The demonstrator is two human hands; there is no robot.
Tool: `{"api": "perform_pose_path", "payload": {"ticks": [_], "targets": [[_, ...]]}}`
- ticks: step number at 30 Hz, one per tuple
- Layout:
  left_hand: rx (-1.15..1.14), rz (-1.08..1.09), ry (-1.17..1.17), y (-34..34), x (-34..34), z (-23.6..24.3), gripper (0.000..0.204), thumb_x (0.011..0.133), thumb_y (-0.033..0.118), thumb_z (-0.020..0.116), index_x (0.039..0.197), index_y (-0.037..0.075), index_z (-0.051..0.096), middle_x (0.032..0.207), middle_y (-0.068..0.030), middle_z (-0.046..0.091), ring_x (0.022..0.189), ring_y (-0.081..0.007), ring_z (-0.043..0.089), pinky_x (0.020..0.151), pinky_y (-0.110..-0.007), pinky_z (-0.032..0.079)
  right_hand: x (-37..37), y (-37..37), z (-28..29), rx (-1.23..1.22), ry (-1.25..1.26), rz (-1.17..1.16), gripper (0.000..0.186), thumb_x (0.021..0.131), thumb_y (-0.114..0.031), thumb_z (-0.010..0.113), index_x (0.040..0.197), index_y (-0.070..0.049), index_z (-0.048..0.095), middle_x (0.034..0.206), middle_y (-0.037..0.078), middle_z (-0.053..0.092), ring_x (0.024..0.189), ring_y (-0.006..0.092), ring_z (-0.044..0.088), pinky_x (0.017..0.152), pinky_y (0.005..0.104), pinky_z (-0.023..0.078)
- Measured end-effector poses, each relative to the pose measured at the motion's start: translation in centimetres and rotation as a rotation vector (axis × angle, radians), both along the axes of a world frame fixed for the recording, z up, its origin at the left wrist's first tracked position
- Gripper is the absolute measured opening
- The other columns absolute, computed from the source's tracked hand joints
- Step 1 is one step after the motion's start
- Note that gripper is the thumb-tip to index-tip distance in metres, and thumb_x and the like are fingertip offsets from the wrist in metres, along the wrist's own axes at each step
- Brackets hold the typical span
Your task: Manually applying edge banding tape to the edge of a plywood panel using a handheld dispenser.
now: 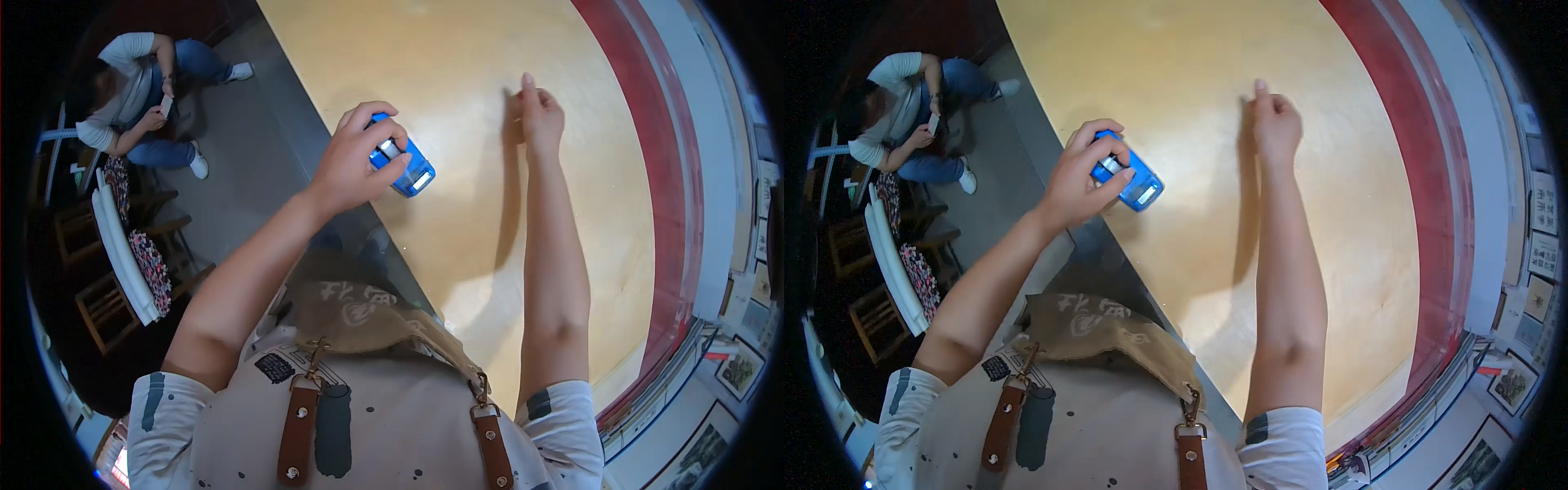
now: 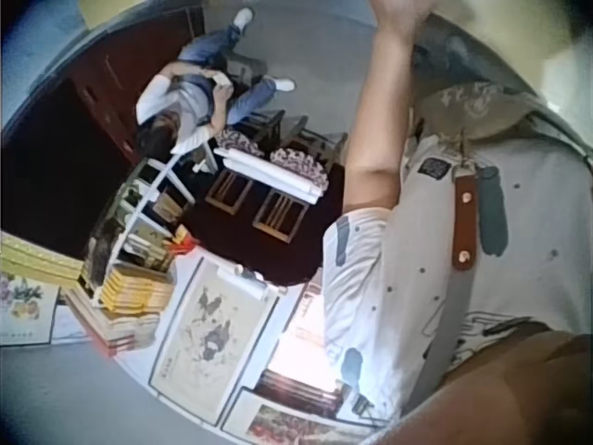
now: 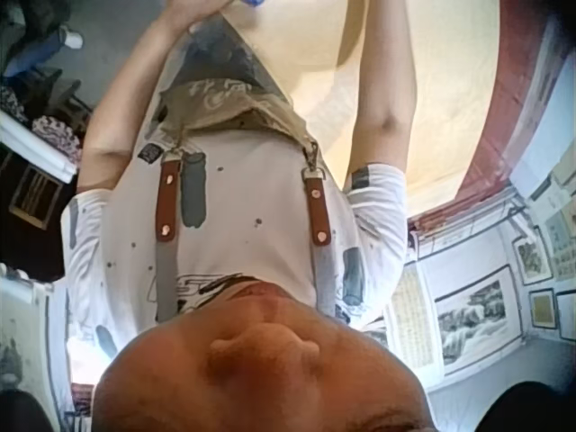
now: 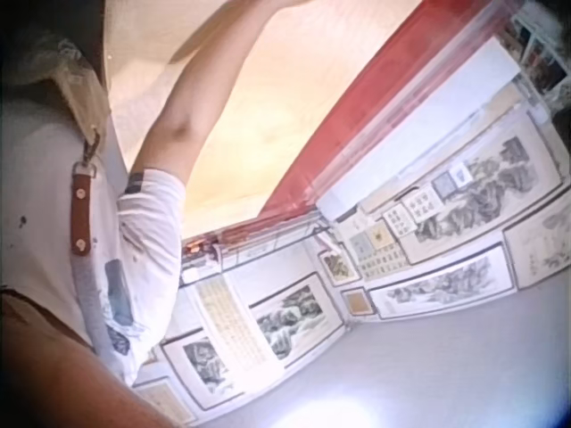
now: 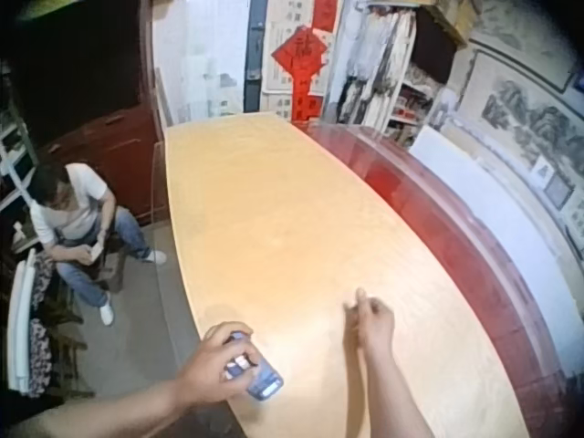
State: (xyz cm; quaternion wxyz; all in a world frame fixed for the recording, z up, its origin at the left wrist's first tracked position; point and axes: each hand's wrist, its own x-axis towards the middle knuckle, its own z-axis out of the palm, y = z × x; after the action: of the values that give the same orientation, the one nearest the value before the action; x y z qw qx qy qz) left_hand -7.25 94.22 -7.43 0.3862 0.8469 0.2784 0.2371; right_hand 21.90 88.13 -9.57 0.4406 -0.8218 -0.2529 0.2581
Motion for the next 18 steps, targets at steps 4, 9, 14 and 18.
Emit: {"api": "perform_pose_path", "payload": {"ticks": [4,9,14,18], "targets": [[0.012,-0.103,-0.015,0.9,-0.4,-0.1,0.012,0.089,0.018,0.061,0.097,0.009,0.062,0.126,-0.0143,0.051,0.114,-0.0305,0.051,0.097,-0.039,0.041,-10.1,-4.4,3.3,0.038,0.213,0.571,0.016,0.09,-0.019,0.071,0.089,-0.003,0.073,0.073,0.006,0.066,0.068,0.0084,0.056,0.064,0.0275,0.048],[-0.015,-0.184,-0.03,1.7,-0.7,-0.5,0.013,0.092,0.018,0.055,0.097,0.009,0.062,0.127,-0.0143,0.05,0.114,-0.0318,0.051,0.096,-0.04,0.042,-12.3,-5.5,4.7,-0.09,0.087,0.656,0.014,0.087,-0.015,0.075,0.092,-0.002,0.073,0.074,0.005,0.065,0.066,0.0083,0.054,0.061,0.0276,0.047],[0.008,-0.162,-0.02,1.7,-0.8,-0.7,0.013,0.087,0.02,0.062,0.097,0.012,0.063,0.128,-0.0126,0.051,0.116,-0.0319,0.05,0.097,-0.04,0.042,-13.7,-7.0,3.7,-0.002,0.344,0.472,0.013,0.086,-0.012,0.074,0.094,-0.003,0.072,0.072,0.006,0.063,0.065,0.0115,0.055,0.063,0.0268,0.047],[0.045,-0.136,0.005,1.4,-0.8,-1.0,0.02,0.079,0.021,0.071,0.097,0.014,0.063,0.128,-0.0101,0.052,0.118,-0.0319,0.05,0.098,-0.041,0.042,-14.3,-8.5,3.0,-0.029,0.222,0.337,0.01,0.087,-0.012,0.072,0.091,-0.003,0.072,0.076,0.011,0.065,0.066,0.0201,0.06,0.064,0.0312,0.048]]}}
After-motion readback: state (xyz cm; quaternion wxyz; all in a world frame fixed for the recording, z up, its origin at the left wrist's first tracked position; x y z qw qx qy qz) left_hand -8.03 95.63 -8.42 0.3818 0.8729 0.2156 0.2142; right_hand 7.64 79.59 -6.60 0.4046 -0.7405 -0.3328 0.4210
